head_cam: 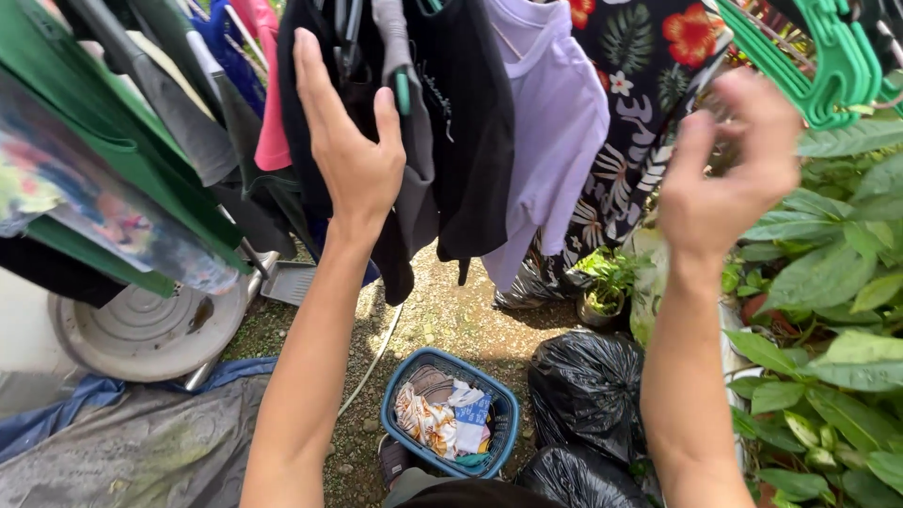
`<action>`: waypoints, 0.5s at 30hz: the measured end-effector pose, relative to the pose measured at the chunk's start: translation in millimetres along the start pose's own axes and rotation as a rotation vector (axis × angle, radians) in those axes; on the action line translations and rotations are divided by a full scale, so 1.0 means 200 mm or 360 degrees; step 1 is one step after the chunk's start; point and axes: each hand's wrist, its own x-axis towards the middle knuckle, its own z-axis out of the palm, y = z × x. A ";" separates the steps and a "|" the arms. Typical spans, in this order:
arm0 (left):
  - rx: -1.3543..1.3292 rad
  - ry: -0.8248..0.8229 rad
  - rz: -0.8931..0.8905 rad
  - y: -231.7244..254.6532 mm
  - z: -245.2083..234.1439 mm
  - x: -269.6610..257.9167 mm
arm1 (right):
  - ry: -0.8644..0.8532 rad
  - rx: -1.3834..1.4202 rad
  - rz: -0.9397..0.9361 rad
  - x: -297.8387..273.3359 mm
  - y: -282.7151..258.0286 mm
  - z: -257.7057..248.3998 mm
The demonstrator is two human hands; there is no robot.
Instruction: The person is taking wet clothes from a blue laundry basket, putting them onto plastic hangers, and hanging them on an outdoor clothesline.
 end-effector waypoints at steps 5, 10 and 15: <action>0.0068 0.0140 0.0637 0.25 -0.07 -0.02 | 0.0413 -0.1264 -0.0265 0.13 0.39 -0.28; -0.0102 -0.0016 0.0795 0.40 -0.01 -0.07 | 0.0192 -0.1731 -0.0083 0.08 0.68 -0.42; -0.0178 -0.0106 0.0806 0.41 0.07 -0.12 | 0.0122 -0.1867 -0.0059 0.07 0.78 -0.46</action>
